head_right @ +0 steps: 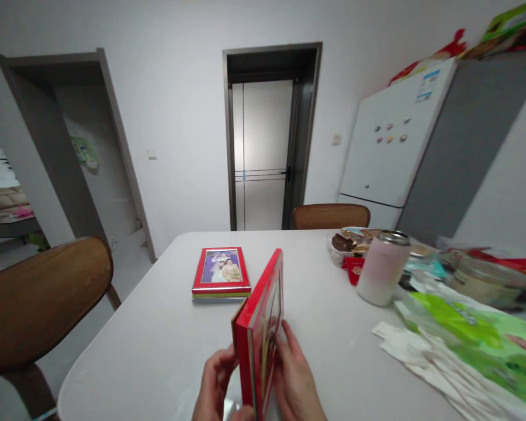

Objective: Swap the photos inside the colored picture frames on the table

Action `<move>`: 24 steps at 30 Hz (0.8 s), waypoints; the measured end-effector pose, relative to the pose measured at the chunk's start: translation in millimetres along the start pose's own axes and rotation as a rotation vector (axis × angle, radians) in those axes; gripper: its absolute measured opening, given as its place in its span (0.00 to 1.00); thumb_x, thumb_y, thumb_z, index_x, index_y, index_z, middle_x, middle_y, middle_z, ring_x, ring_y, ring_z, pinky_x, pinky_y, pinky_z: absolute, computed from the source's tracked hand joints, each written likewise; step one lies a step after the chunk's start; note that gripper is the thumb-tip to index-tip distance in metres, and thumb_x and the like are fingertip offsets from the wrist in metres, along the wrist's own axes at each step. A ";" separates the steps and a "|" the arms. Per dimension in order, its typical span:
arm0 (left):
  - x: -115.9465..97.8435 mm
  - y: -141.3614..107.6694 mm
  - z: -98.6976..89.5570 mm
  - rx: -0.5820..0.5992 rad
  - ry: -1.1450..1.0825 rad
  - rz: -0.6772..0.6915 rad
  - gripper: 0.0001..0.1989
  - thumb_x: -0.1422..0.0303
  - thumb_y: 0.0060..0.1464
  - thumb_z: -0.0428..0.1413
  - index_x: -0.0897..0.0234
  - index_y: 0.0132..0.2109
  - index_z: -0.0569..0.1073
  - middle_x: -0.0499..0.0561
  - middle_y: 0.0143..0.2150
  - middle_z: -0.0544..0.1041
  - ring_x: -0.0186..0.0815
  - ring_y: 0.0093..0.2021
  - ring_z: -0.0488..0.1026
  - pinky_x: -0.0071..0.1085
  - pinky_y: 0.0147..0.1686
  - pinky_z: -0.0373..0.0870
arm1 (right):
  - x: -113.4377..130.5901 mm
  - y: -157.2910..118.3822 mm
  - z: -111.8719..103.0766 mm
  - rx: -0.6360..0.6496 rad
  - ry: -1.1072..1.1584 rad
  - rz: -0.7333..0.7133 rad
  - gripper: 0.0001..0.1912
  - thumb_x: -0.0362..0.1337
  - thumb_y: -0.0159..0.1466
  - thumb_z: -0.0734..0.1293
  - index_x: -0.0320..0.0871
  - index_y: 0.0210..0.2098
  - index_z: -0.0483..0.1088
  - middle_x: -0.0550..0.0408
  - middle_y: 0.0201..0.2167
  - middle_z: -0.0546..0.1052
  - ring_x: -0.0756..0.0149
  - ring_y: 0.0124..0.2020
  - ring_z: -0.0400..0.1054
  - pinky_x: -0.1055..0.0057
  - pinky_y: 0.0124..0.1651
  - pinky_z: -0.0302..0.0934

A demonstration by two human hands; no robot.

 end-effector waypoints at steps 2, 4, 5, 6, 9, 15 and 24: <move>-13.4 13.8 -0.9 -0.035 -0.067 -0.019 0.36 0.53 0.44 0.53 0.63 0.56 0.48 0.59 0.55 0.61 0.45 0.54 0.59 0.38 0.51 0.57 | 14.0 10.2 -31.4 -0.101 0.045 0.050 0.37 0.44 0.52 0.63 0.47 0.57 0.45 0.56 0.31 0.76 0.61 0.29 0.71 0.65 0.31 0.66; -16.3 27.1 4.2 -0.018 -0.113 -0.068 0.34 0.60 0.46 0.53 0.62 0.57 0.47 0.57 0.54 0.63 0.43 0.52 0.62 0.37 0.50 0.60 | 30.2 23.3 -67.1 -0.184 -0.042 0.091 0.38 0.41 0.51 0.64 0.48 0.57 0.44 0.58 0.26 0.76 0.61 0.25 0.71 0.64 0.29 0.66; -12.9 32.8 10.1 0.007 -0.138 -0.095 0.32 0.64 0.46 0.54 0.62 0.56 0.50 0.56 0.53 0.64 0.43 0.51 0.63 0.36 0.49 0.61 | 39.2 30.7 -84.6 -0.220 -0.127 0.098 0.37 0.40 0.51 0.64 0.47 0.57 0.45 0.58 0.24 0.76 0.61 0.23 0.71 0.64 0.28 0.66; -6.6 37.5 18.2 0.040 -0.170 -0.121 0.30 0.66 0.45 0.54 0.63 0.55 0.53 0.55 0.52 0.65 0.42 0.50 0.64 0.36 0.48 0.62 | 48.7 38.8 -99.7 -0.241 -0.227 0.091 0.37 0.39 0.51 0.63 0.46 0.57 0.46 0.57 0.24 0.76 0.61 0.23 0.71 0.65 0.28 0.65; 26.6 45.9 48.8 0.138 -0.196 -0.220 0.30 0.74 0.41 0.54 0.66 0.54 0.55 0.56 0.50 0.68 0.42 0.46 0.67 0.33 0.42 0.67 | 72.8 63.8 -130.2 -0.256 -0.661 0.042 0.31 0.37 0.52 0.60 0.39 0.55 0.52 0.53 0.27 0.77 0.62 0.26 0.71 0.68 0.29 0.65; 74.8 60.2 67.7 0.113 0.139 -0.308 0.32 0.81 0.35 0.54 0.68 0.52 0.59 0.55 0.49 0.68 0.41 0.45 0.67 0.33 0.44 0.65 | 85.2 97.4 -155.3 -0.340 -1.160 -0.022 0.19 0.35 0.50 0.61 0.40 0.41 0.70 0.51 0.26 0.77 0.58 0.30 0.71 0.68 0.31 0.62; 69.5 72.5 48.8 0.078 0.349 -0.239 0.30 0.80 0.32 0.57 0.65 0.48 0.65 0.54 0.53 0.65 0.43 0.55 0.55 0.35 0.55 0.47 | 79.9 107.5 -144.5 -0.302 -1.582 -0.123 0.17 0.33 0.51 0.59 0.35 0.38 0.71 0.40 0.33 0.75 0.49 0.36 0.68 0.60 0.39 0.58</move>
Point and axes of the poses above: each hand's wrist, its own y-axis towards the middle knuckle, its own z-axis out of the palm, x = y × z, the point moved 9 cm from there along y, towards the middle knuckle
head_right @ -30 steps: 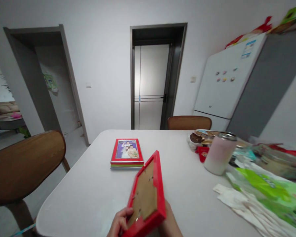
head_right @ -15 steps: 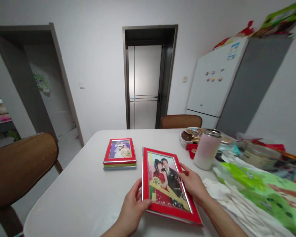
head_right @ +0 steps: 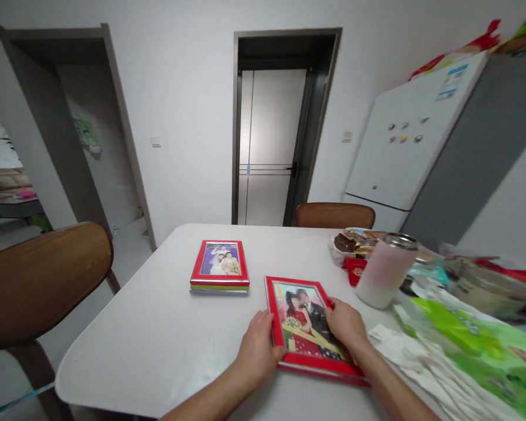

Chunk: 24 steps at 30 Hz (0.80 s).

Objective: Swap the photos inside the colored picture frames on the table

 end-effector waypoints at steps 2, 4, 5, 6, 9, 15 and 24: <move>11.1 1.8 -17.8 -0.049 -0.017 -0.027 0.30 0.79 0.34 0.56 0.68 0.50 0.63 0.56 0.55 0.62 0.44 0.57 0.52 0.36 0.56 0.44 | 24.5 -6.4 -2.3 -0.022 -0.040 -0.091 0.17 0.34 0.52 0.58 0.33 0.39 0.69 0.38 0.34 0.74 0.48 0.38 0.67 0.57 0.41 0.56; 26.4 4.9 -42.3 -0.119 -0.054 -0.073 0.28 0.76 0.38 0.56 0.71 0.50 0.63 0.60 0.55 0.62 0.45 0.56 0.55 0.38 0.55 0.47 | 65.6 -15.9 -1.2 -0.057 -0.047 -0.227 0.19 0.34 0.54 0.56 0.33 0.42 0.67 0.38 0.41 0.71 0.51 0.44 0.63 0.57 0.46 0.52; 34.4 6.6 -55.5 -0.158 -0.079 -0.098 0.27 0.75 0.40 0.55 0.72 0.50 0.62 0.61 0.54 0.62 0.46 0.55 0.56 0.39 0.54 0.48 | 91.2 -21.5 2.2 -0.067 -0.038 -0.306 0.19 0.34 0.55 0.56 0.33 0.45 0.65 0.40 0.45 0.69 0.54 0.47 0.61 0.59 0.49 0.51; 41.8 8.4 -68.3 -0.197 -0.109 -0.119 0.25 0.74 0.42 0.55 0.72 0.51 0.62 0.62 0.54 0.63 0.46 0.54 0.57 0.39 0.53 0.50 | 118.1 -27.0 7.5 -0.068 -0.025 -0.381 0.20 0.34 0.56 0.55 0.34 0.46 0.63 0.41 0.47 0.67 0.57 0.48 0.59 0.61 0.50 0.50; 59.1 12.2 -99.4 -0.291 -0.217 -0.169 0.21 0.74 0.45 0.55 0.69 0.49 0.63 0.60 0.51 0.65 0.44 0.52 0.61 0.37 0.51 0.54 | 196.9 -40.1 29.6 -0.032 0.018 -0.583 0.22 0.35 0.55 0.59 0.39 0.49 0.60 0.47 0.49 0.65 0.62 0.50 0.57 0.65 0.50 0.50; 72.2 7.4 -130.3 -0.389 -0.495 -0.222 0.13 0.66 0.55 0.49 0.65 0.47 0.63 0.52 0.46 0.67 0.37 0.41 0.68 0.40 0.38 0.67 | 269.4 -48.9 48.7 0.007 0.037 -0.703 0.13 0.29 0.51 0.60 0.39 0.38 0.66 0.44 0.42 0.68 0.58 0.45 0.60 0.62 0.45 0.53; 33.4 -38.0 -145.2 -0.532 -0.834 -0.004 0.18 0.65 0.45 0.54 0.67 0.45 0.67 0.53 0.42 0.73 0.40 0.43 0.70 0.31 0.42 0.65 | 259.1 -141.0 22.8 0.196 0.331 -0.789 0.14 0.36 0.52 0.61 0.39 0.39 0.64 0.44 0.47 0.66 0.60 0.49 0.58 0.63 0.50 0.52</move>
Point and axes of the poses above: each hand's wrist, its own y-axis towards the middle knuckle, its own z-axis out of the palm, x = y × z, the point moved 9 cm from there along y, towards the middle knuckle
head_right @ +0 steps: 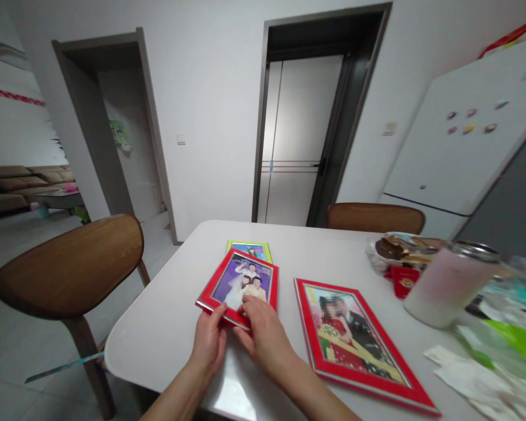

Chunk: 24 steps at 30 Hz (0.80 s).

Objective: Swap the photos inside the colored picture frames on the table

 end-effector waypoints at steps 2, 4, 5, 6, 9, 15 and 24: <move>-12.4 -21.3 5.9 0.022 0.038 0.027 0.19 0.66 0.45 0.53 0.68 0.46 0.66 0.54 0.43 0.73 0.41 0.44 0.69 0.33 0.43 0.64 | -0.5 -9.4 -10.5 -0.044 0.247 0.091 0.22 0.40 0.54 0.60 0.39 0.47 0.60 0.43 0.51 0.63 0.60 0.52 0.56 0.60 0.52 0.51; -27.0 -43.3 14.4 0.084 0.169 0.064 0.19 0.67 0.47 0.52 0.68 0.47 0.66 0.55 0.44 0.73 0.42 0.45 0.68 0.34 0.44 0.64 | -4.9 -16.7 -24.1 -0.122 0.474 0.197 0.27 0.44 0.56 0.58 0.41 0.53 0.53 0.45 0.54 0.60 0.60 0.54 0.53 0.59 0.54 0.48; -34.6 -54.0 19.7 0.135 0.269 0.095 0.19 0.68 0.47 0.51 0.68 0.48 0.66 0.55 0.45 0.73 0.42 0.46 0.67 0.34 0.45 0.64 | -8.0 -21.2 -31.7 -0.176 0.582 0.252 0.28 0.46 0.56 0.58 0.43 0.54 0.52 0.46 0.55 0.59 0.60 0.55 0.53 0.58 0.54 0.48; -41.7 -64.3 25.3 0.198 0.388 0.139 0.19 0.68 0.48 0.50 0.68 0.49 0.65 0.55 0.46 0.72 0.42 0.48 0.66 0.34 0.46 0.63 | -10.8 -26.7 -38.9 -0.234 0.695 0.303 0.29 0.47 0.56 0.57 0.44 0.55 0.51 0.47 0.55 0.59 0.60 0.55 0.52 0.58 0.54 0.49; -55.4 -95.3 43.5 0.454 0.799 0.397 0.23 0.72 0.49 0.48 0.66 0.54 0.60 0.56 0.54 0.64 0.41 0.53 0.61 0.35 0.50 0.60 | -16.3 -47.2 -48.7 -0.339 1.047 0.450 0.32 0.51 0.55 0.56 0.48 0.56 0.48 0.48 0.53 0.62 0.58 0.52 0.57 0.59 0.47 0.58; -40.7 -152.7 53.1 0.703 1.336 1.222 0.22 0.73 0.47 0.46 0.73 0.51 0.62 0.62 0.48 0.69 0.43 0.50 0.64 0.36 0.45 0.67 | -30.0 -73.9 -23.6 -0.206 1.193 0.677 0.38 0.46 0.51 0.63 0.42 0.57 0.46 0.46 0.42 0.72 0.59 0.39 0.69 0.63 0.40 0.63; 0.6 -152.6 42.7 0.486 1.537 1.336 0.12 0.73 0.55 0.43 0.64 0.43 0.69 0.51 0.42 0.75 0.35 0.43 0.71 0.27 0.39 0.71 | -64.1 -62.6 1.8 -0.012 0.308 0.533 0.30 0.35 0.49 0.60 0.31 0.51 0.57 0.44 0.36 0.73 0.60 0.34 0.68 0.64 0.41 0.60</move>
Point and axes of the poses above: each hand's wrist, its own y-axis towards the middle knuckle, its own z-axis out of the palm, x = y × z, the point moved 9 cm from there along y, towards the middle knuckle
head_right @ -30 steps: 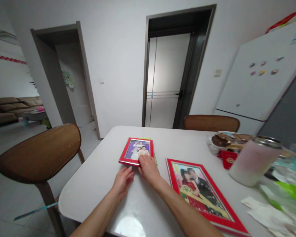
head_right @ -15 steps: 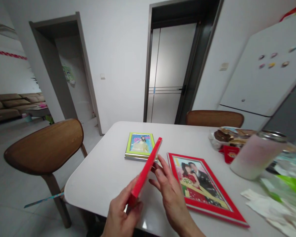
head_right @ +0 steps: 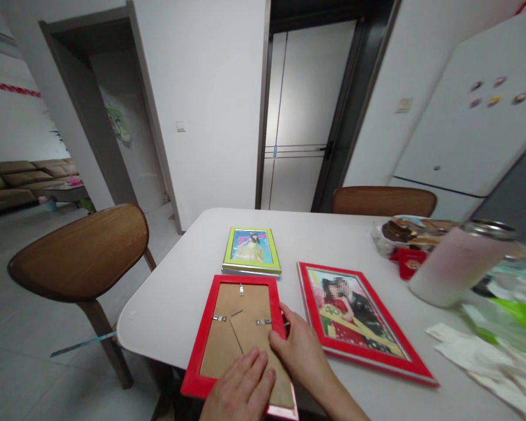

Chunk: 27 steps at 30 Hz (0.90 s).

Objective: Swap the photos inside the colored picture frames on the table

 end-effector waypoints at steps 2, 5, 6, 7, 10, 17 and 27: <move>0.3 -4.9 5.1 -0.031 0.002 -0.047 0.12 0.73 0.55 0.43 0.63 0.41 0.70 0.50 0.40 0.76 0.35 0.42 0.71 0.27 0.39 0.71 | 0.0 1.0 0.6 -0.042 -0.189 -0.055 0.28 0.34 0.49 0.59 0.28 0.49 0.60 0.42 0.38 0.72 0.59 0.38 0.67 0.64 0.43 0.58; -1.7 -9.5 13.9 -0.004 -0.017 -0.066 0.12 0.73 0.55 0.43 0.63 0.41 0.70 0.48 0.41 0.75 0.34 0.43 0.71 0.27 0.39 0.71 | 2.6 1.1 4.9 -0.064 -0.312 -0.148 0.25 0.33 0.50 0.58 0.30 0.47 0.62 0.43 0.38 0.70 0.60 0.40 0.65 0.66 0.46 0.57; -1.1 -9.9 15.4 0.014 -0.030 -0.075 0.12 0.73 0.55 0.43 0.63 0.41 0.70 0.48 0.42 0.75 0.35 0.43 0.71 0.27 0.39 0.71 | 3.3 1.2 6.0 -0.064 -0.326 -0.169 0.24 0.33 0.50 0.58 0.31 0.46 0.63 0.44 0.38 0.70 0.61 0.40 0.65 0.67 0.46 0.57; -0.2 -9.6 17.2 0.050 -0.056 -0.075 0.12 0.73 0.54 0.44 0.63 0.42 0.69 0.49 0.42 0.75 0.35 0.44 0.71 0.27 0.39 0.71 | 4.2 1.5 6.5 -0.064 -0.335 -0.185 0.23 0.33 0.50 0.58 0.33 0.45 0.64 0.44 0.39 0.69 0.62 0.41 0.64 0.67 0.47 0.56; 6.2 -7.1 26.0 0.315 -0.241 -0.070 0.15 0.67 0.51 0.49 0.66 0.47 0.67 0.55 0.47 0.71 0.40 0.48 0.67 0.32 0.43 0.69 | 8.2 3.6 6.5 -0.057 -0.374 -0.213 0.21 0.32 0.50 0.58 0.35 0.44 0.66 0.43 0.44 0.67 0.61 0.45 0.62 0.66 0.50 0.54; 75.5 -17.6 12.9 0.788 -0.416 -0.471 0.35 0.60 0.39 0.58 0.72 0.53 0.60 0.63 0.57 0.57 0.48 0.56 0.54 0.47 0.54 0.51 | 17.9 14.8 14.3 0.000 -0.492 -0.248 0.16 0.32 0.53 0.57 0.38 0.38 0.71 0.42 0.46 0.65 0.58 0.47 0.60 0.65 0.49 0.54; 81.1 -37.0 16.4 0.769 -0.490 -0.422 0.44 0.47 0.33 0.56 0.71 0.54 0.59 0.65 0.58 0.55 0.49 0.57 0.51 0.50 0.54 0.45 | 37.1 -7.5 17.8 -0.001 -0.437 -0.457 0.14 0.34 0.55 0.58 0.41 0.39 0.70 0.43 0.45 0.66 0.57 0.47 0.58 0.60 0.48 0.54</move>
Point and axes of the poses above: each hand's wrist, its own y-axis towards the middle knuckle, its own z-axis out of the palm, x = y × z, the point moved 9 cm from there along y, towards the middle knuckle
